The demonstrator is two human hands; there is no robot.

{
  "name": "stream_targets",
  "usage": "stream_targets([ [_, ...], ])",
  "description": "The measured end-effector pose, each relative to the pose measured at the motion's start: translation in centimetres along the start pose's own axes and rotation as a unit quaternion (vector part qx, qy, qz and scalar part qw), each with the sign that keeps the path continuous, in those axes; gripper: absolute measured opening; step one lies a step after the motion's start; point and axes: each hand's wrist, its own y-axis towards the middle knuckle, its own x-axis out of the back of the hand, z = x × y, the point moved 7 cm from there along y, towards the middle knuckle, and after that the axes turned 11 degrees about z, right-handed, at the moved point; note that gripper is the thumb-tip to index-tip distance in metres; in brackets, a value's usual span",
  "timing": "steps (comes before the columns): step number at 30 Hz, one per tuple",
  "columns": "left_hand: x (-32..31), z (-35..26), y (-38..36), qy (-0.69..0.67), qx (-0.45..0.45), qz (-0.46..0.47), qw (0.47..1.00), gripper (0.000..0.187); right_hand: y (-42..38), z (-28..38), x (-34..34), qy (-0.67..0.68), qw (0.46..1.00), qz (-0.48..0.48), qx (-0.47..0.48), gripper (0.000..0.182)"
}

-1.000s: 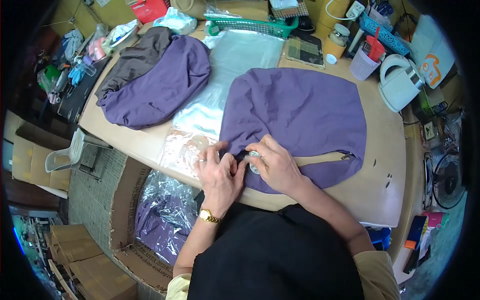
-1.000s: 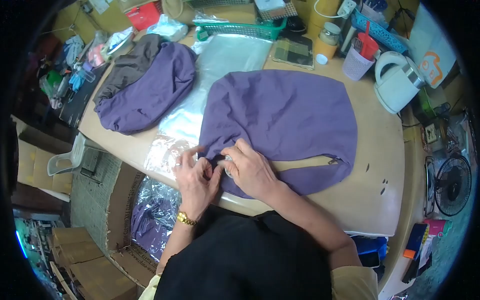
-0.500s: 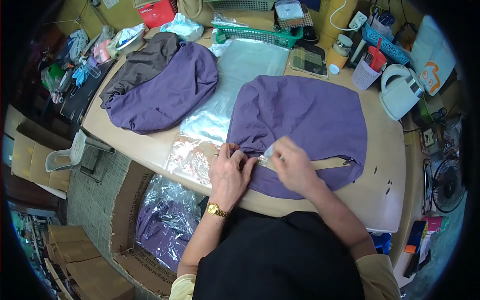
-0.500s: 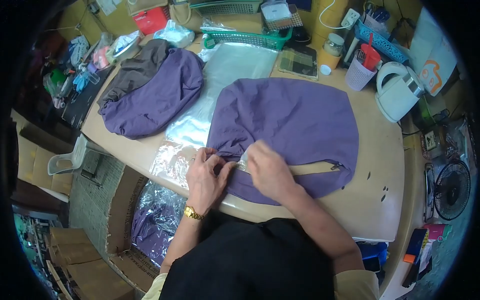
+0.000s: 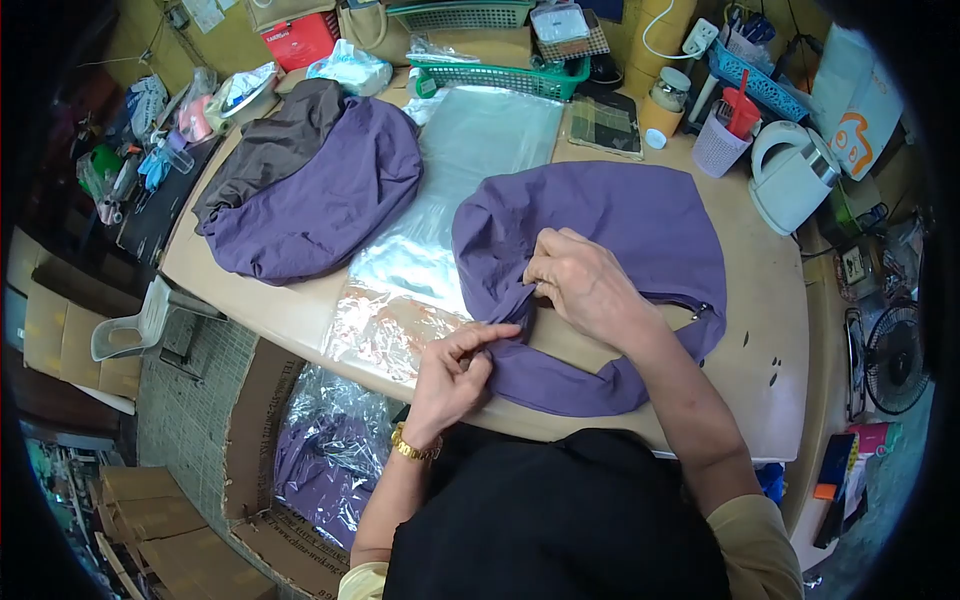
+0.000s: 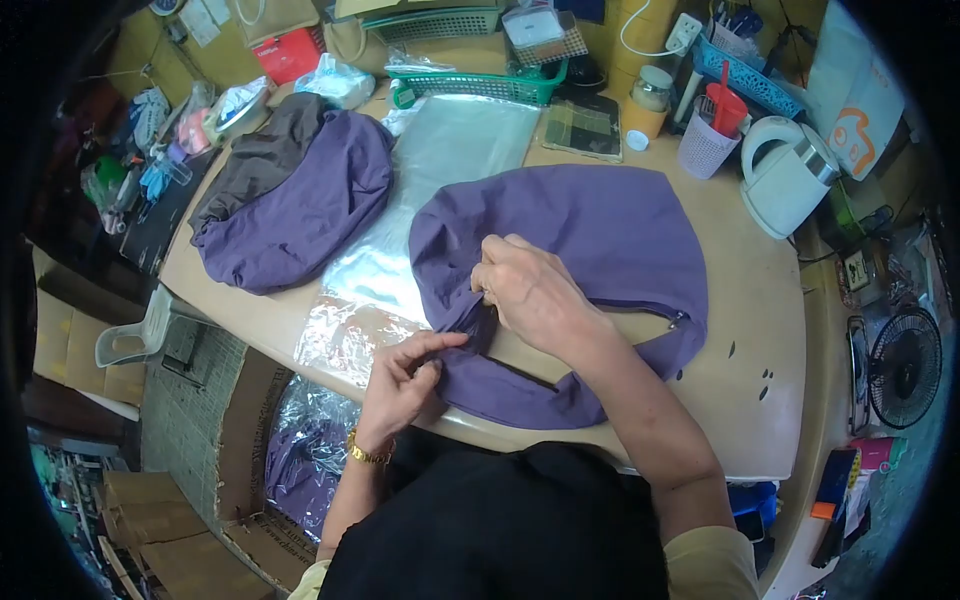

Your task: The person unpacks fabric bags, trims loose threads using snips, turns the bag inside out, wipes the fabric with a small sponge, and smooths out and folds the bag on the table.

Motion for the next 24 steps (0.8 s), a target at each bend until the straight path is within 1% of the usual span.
stream_targets([
  [1,-0.5,1.4,-0.3,-0.131,0.1,-0.015,0.986,0.025,-0.1,0.2,-0.2,0.005,1.0,0.012,0.001,0.008],
  [2,-0.8,1.3,0.1,-0.14,0.031,-0.07,0.987,0.006,-0.2,0.5,-0.2,0.006,1.0,0.013,0.002,0.008],
  [3,-1.4,2.1,0.3,-0.14,0.032,-0.072,0.987,0.006,-0.5,1.0,-0.4,0.0,1.0,0.02,0.001,0.008],
  [4,-1.3,2.2,0.3,-0.056,0.029,-0.109,0.992,0.005,-0.6,1.3,-0.6,-0.006,1.0,0.026,0.001,0.008],
  [5,-1.1,2.1,0.2,0.029,0.026,-0.145,0.989,0.014,-0.5,1.3,-0.7,-0.005,1.0,0.028,0.001,0.008],
  [6,-1.3,2.1,0.3,0.039,0.02,-0.147,0.988,0.021,-0.5,1.2,-0.6,-0.019,1.0,0.02,-0.008,0.008],
  [7,-1.2,2.0,0.2,0.038,0.019,-0.145,0.989,0.021,-0.5,1.0,-0.4,-0.034,0.999,0.013,-0.018,0.008],
  [9,-1.4,1.6,0.1,0.005,0.003,-0.094,0.996,0.013,-0.6,0.5,-0.3,-0.025,0.999,0.003,-0.026,0.007],
  [10,-1.2,1.4,0.0,0.005,0.003,-0.093,0.996,0.013,-0.6,0.3,-0.2,-0.015,0.999,-0.006,-0.029,0.007],
  [11,-1.7,2.0,0.1,-0.117,0.025,-0.049,0.992,0.013,-0.7,0.1,-0.4,-0.015,0.999,-0.007,-0.03,0.007],
  [12,-2.2,2.4,0.1,-0.236,0.048,-0.005,0.97,0.017,-0.9,-0.2,-0.3,0.0,0.999,-0.026,-0.028,0.009],
  [13,-2.0,2.6,-0.1,-0.235,0.048,-0.006,0.971,0.017,-1.0,-0.4,-0.1,0.015,0.999,-0.045,-0.026,0.012],
  [15,-2.7,3.2,-0.7,-0.377,0.048,0.036,0.924,0.035,-1.2,-0.5,-0.2,0.02,0.998,-0.047,-0.032,0.01],
  [16,-2.9,4.0,-0.8,-0.377,0.05,0.035,0.924,0.035,-1.4,-0.6,-0.3,0.024,0.998,-0.049,-0.039,0.008],
  [18,-3.8,4.7,-0.6,-0.525,-0.022,0.071,0.848,0.052,-1.5,-0.5,-0.2,0.028,0.997,-0.065,-0.035,0.01],
  [19,-3.9,4.7,-0.5,-0.525,-0.022,0.071,0.848,0.052,-1.7,-0.5,0.0,0.03,0.996,-0.081,-0.033,0.013],
  [21,-4.1,4.5,-0.5,-0.559,-0.01,0.064,0.827,0.058,-1.8,-0.6,-0.1,0.03,0.996,-0.08,-0.033,0.013],
  [22,-4.0,4.2,-0.4,-0.559,-0.01,0.064,0.826,0.058,-1.8,-0.6,-0.1,0.028,0.996,-0.08,-0.035,0.013],
  [24,-3.8,3.3,-0.3,-0.574,0.0,0.074,0.815,0.047,-2.0,-0.6,-0.3,0.03,0.996,-0.082,-0.035,0.013],
])
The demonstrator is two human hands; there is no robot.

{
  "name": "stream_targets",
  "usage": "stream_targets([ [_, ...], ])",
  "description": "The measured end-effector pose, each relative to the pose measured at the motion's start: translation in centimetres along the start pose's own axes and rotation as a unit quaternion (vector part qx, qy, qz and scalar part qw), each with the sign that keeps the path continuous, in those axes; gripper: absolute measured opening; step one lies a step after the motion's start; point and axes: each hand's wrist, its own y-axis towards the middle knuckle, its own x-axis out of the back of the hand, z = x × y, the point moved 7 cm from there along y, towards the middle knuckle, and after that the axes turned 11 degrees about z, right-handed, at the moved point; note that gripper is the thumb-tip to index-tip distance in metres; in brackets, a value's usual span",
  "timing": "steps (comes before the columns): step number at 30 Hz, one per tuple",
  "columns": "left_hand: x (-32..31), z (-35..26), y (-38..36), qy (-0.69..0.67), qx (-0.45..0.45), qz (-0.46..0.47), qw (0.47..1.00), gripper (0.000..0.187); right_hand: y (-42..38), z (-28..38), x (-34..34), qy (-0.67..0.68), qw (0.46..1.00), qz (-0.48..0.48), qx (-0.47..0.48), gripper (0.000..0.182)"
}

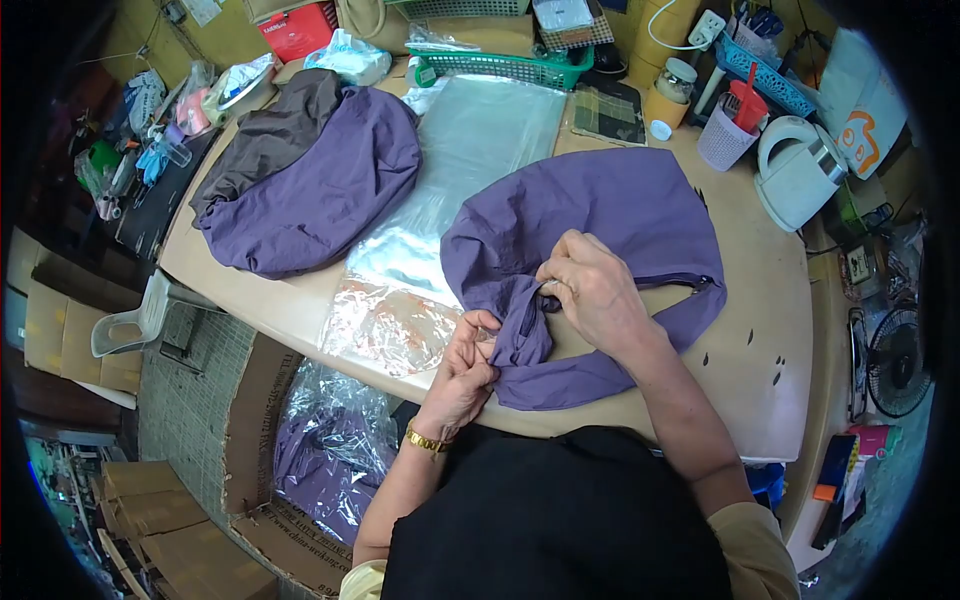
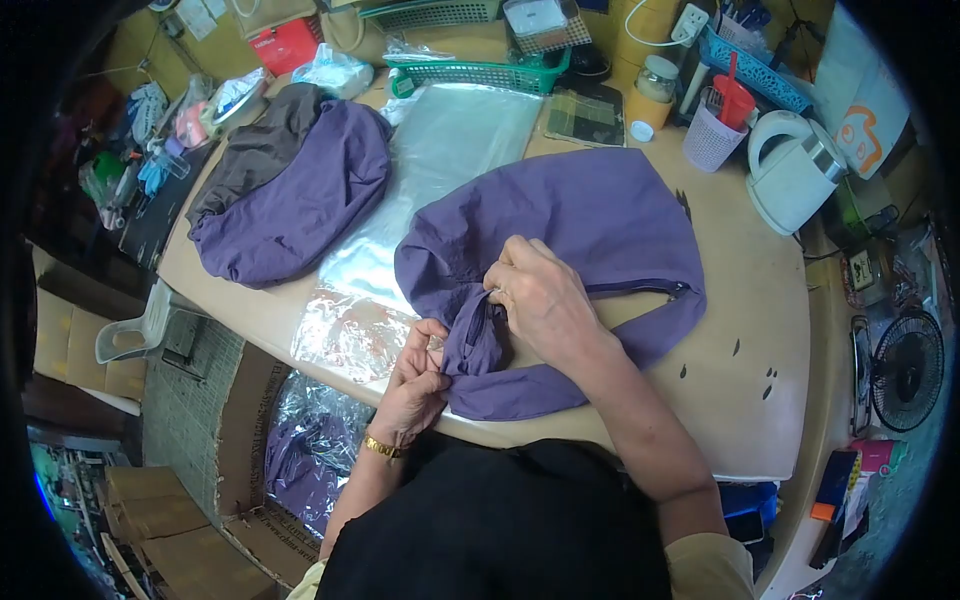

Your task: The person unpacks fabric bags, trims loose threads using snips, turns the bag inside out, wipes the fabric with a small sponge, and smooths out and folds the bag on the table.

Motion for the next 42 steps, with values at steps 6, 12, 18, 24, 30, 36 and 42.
stream_targets([
  [6,1.3,0.4,-0.1,0.168,-0.025,-0.092,0.981,0.034,-0.3,0.1,-0.4,0.002,1.0,0.008,-0.006,0.013],
  [12,2.3,0.7,-0.2,0.126,-0.047,-0.101,0.986,0.031,-1.2,1.3,1.0,0.12,0.991,-0.015,-0.052,0.016],
  [18,2.3,1.0,0.0,0.183,-0.026,-0.15,0.971,0.029,-3.7,2.3,-3.9,0.172,0.985,0.03,0.002,0.011],
  [24,1.7,0.9,0.3,0.18,-0.028,-0.172,0.968,0.029,-3.1,-0.5,-3.0,0.1,0.993,-0.041,-0.05,0.008],
  [30,2.6,1.5,0.1,0.184,0.025,-0.114,0.976,0.029,-3.1,-1.1,-3.9,0.119,0.992,-0.004,-0.034,0.008],
  [36,3.5,1.3,-0.4,0.219,-0.002,-0.128,0.967,0.028,-4.2,1.5,-5.5,0.191,0.982,0.01,0.003,0.008],
  [42,2.1,1.0,-0.1,0.137,0.003,-0.16,0.978,0.029,-3.4,1.2,-4.2,0.185,0.982,-0.013,-0.018,0.009],
])
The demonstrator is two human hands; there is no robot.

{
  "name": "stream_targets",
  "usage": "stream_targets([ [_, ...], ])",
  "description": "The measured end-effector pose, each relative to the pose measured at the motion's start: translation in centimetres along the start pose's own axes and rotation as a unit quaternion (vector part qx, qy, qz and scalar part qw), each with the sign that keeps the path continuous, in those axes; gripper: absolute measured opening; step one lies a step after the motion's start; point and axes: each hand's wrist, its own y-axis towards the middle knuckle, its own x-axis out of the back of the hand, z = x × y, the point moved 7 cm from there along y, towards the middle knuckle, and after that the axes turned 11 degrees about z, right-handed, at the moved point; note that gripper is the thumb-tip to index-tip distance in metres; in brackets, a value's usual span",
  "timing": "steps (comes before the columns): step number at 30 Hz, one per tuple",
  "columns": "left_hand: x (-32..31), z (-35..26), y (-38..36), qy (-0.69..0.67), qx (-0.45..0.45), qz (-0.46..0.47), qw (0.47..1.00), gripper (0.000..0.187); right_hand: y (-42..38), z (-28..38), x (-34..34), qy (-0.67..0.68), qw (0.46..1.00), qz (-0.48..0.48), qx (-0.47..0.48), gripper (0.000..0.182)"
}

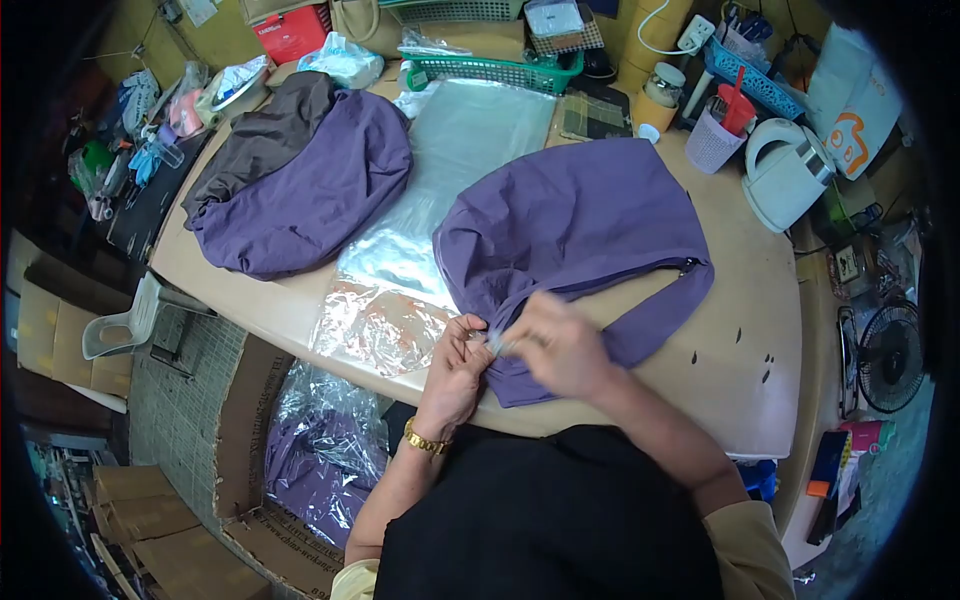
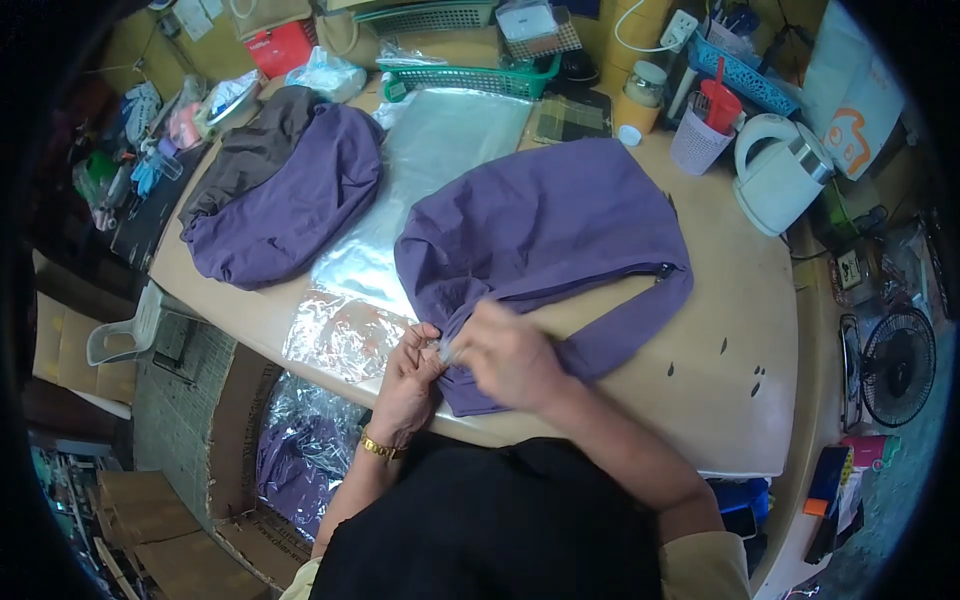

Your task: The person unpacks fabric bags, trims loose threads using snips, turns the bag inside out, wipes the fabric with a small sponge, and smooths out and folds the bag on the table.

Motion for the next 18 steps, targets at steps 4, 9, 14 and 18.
stream_targets([
  [4,0.7,-1.1,-0.9,0.123,0.012,0.035,0.992,0.026,-0.4,-1.7,2.0,-0.063,0.998,0.004,-0.001,0.01],
  [9,-1.8,-14.8,-5.5,0.665,-0.285,-0.185,0.666,0.033,-1.6,-3.1,13.6,0.002,0.97,-0.125,-0.208,0.009],
  [14,-7.9,-11.7,-4.1,0.66,-0.216,0.084,0.714,0.028,-2.2,-3.4,17.1,-0.11,0.977,-0.129,-0.127,0.014],
  [18,-10.1,-4.5,-3.5,0.734,-0.126,0.202,0.636,0.053,-1.3,-2.9,12.8,-0.152,0.982,-0.012,-0.109,0.014],
])
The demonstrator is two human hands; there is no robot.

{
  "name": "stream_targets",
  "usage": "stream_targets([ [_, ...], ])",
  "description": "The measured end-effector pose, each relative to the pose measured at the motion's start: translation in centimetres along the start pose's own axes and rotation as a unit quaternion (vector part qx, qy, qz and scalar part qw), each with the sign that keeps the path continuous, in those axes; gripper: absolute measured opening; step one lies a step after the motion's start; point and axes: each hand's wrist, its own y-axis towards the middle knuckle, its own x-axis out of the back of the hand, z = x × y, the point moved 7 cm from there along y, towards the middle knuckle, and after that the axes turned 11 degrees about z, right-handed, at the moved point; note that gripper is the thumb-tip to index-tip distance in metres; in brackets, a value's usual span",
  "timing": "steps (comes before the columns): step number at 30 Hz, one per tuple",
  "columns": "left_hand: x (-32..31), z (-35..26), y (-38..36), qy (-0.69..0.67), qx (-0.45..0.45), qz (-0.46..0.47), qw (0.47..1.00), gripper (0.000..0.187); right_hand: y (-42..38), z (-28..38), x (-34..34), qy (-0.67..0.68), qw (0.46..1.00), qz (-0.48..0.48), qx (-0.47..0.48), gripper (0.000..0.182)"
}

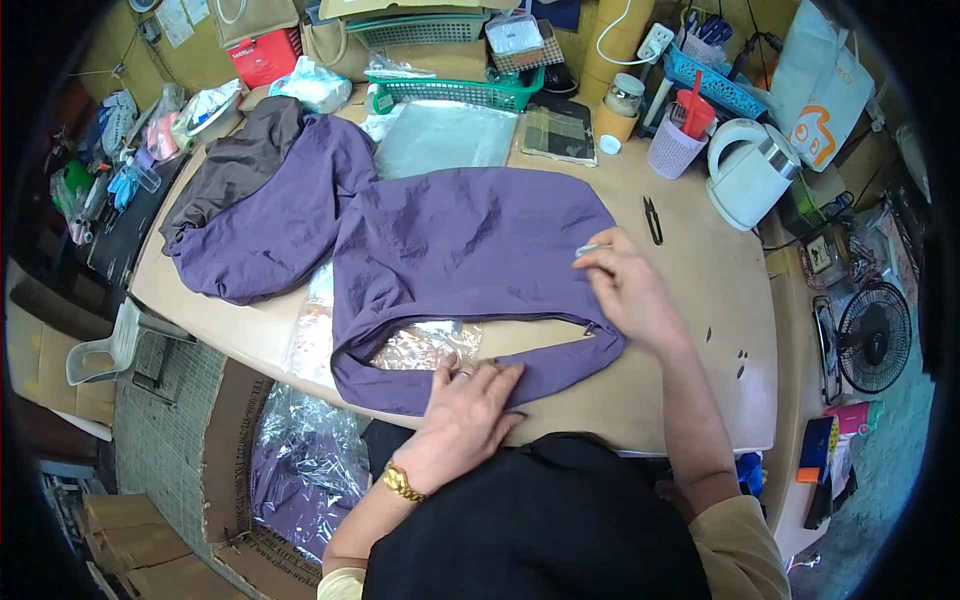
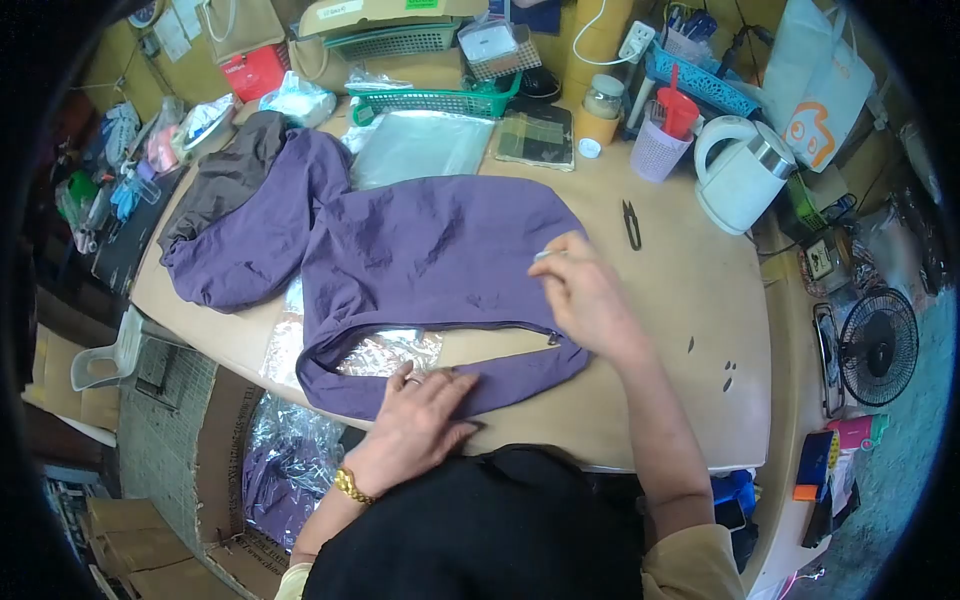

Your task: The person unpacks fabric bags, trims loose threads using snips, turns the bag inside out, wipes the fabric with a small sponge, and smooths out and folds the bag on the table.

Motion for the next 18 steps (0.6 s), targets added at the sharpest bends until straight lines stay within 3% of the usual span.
stream_targets([
  [5,-0.1,-1.2,0.9,-0.019,-0.002,-0.008,1.0,0.049,1.5,2.4,-4.1,-0.085,0.99,0.058,0.093,0.013],
  [7,0.5,0.2,1.7,-0.111,0.013,-0.07,0.991,0.038,2.7,1.2,-4.4,-0.046,0.995,0.03,0.088,0.012],
  [11,3.0,3.3,5.6,-0.085,0.02,-0.189,0.978,0.017,3.7,-1.3,-3.9,-0.02,0.999,0.004,0.037,0.012],
  [13,2.8,4.2,8.8,-0.092,0.022,-0.231,0.968,0.012,3.7,-3.6,-4.0,0.111,0.991,-0.062,-0.031,0.014],
  [14,1.3,5.0,10.1,-0.093,0.023,-0.233,0.968,0.012,3.6,-4.8,-5.1,0.11,0.992,-0.061,-0.03,0.014],
  [17,-2.0,6.4,13.3,-0.013,0.041,-0.161,0.986,0.009,2.6,-7.7,-6.6,0.212,0.968,-0.13,-0.037,0.015],
  [18,-1.9,7.1,13.2,-0.06,0.031,-0.204,0.977,0.009,2.1,-8.7,-7.2,0.249,0.958,-0.124,-0.065,0.015],
])
